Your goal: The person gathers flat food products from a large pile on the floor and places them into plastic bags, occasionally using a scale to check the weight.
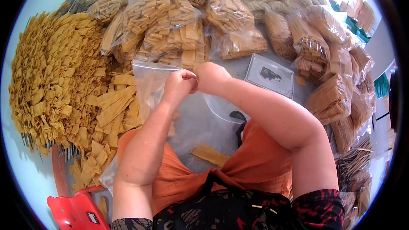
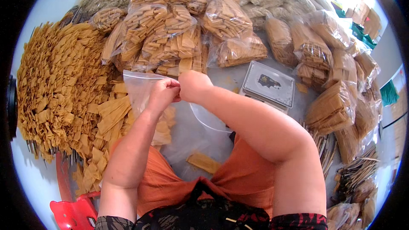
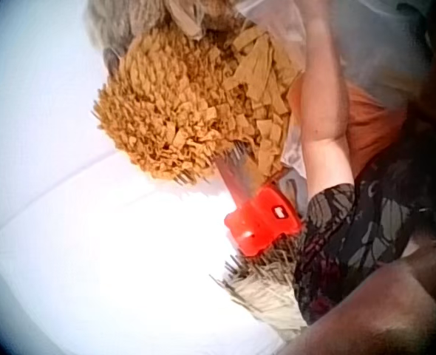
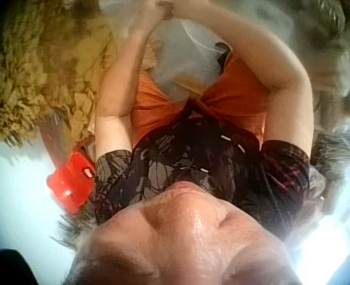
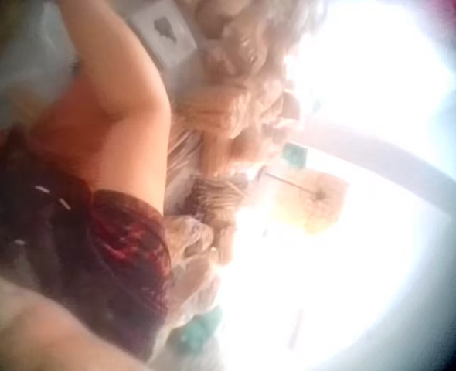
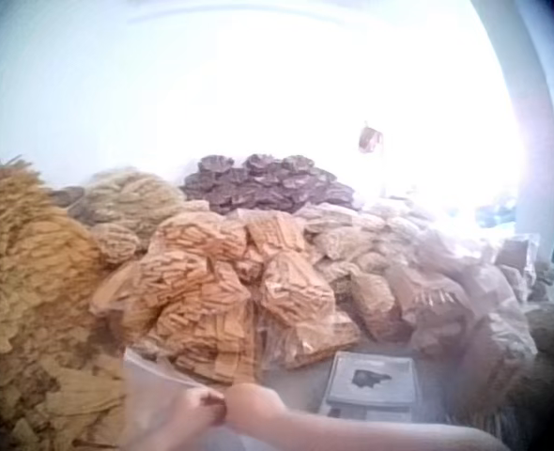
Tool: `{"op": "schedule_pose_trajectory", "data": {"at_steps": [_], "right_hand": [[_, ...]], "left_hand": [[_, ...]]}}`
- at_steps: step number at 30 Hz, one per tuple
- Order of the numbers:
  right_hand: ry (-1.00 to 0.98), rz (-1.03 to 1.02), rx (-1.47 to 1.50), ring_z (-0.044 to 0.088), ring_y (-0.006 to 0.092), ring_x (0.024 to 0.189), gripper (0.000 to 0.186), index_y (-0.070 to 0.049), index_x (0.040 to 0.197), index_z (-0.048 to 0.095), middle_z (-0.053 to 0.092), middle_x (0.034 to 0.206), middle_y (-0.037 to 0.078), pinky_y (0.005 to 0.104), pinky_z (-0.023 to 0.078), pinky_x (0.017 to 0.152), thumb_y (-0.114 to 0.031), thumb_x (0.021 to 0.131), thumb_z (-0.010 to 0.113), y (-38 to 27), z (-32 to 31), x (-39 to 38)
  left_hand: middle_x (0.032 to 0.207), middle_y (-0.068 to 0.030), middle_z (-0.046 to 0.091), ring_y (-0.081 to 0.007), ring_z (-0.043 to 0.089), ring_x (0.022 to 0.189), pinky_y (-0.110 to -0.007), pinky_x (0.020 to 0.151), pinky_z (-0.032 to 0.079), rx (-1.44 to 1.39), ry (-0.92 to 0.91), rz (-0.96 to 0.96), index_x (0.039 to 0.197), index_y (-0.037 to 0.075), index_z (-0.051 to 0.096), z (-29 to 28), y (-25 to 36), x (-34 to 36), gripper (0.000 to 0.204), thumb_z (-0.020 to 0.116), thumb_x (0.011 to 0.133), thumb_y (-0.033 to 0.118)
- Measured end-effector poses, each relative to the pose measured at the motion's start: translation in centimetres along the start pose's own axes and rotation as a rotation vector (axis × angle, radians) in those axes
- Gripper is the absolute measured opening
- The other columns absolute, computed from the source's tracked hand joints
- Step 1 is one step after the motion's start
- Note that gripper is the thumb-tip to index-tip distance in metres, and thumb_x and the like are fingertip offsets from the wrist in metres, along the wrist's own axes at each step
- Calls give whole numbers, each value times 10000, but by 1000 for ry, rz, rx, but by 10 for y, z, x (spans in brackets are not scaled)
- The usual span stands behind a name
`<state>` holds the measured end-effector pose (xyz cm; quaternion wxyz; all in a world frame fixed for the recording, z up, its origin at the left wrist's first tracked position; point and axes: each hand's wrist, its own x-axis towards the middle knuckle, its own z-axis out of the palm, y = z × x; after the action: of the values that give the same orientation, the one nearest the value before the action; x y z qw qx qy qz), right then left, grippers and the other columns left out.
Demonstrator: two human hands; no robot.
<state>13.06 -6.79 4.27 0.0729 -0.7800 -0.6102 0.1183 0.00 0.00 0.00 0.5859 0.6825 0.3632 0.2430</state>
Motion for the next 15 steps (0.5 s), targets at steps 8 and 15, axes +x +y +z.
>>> {"op": "schedule_pose_trajectory", "data": {"at_steps": [8,15], "right_hand": [[-54,-97,30,691,235,744,164,-41,810,719,695,777,122,346,550,678,-115,755,583,22,2,-6],[-23,-24,-19,698,241,832,168,-62,831,725,708,854,131,342,548,693,-159,750,614,22,-11,-21]], "left_hand": [[778,-96,659,-167,664,677,-277,620,558,-31,-106,-70,873,-20,611,11,2,2,102,604,795,45],[860,-79,619,-161,643,747,-299,586,561,30,-209,-212,1008,6,541,15,16,-4,218,596,808,76]]}}
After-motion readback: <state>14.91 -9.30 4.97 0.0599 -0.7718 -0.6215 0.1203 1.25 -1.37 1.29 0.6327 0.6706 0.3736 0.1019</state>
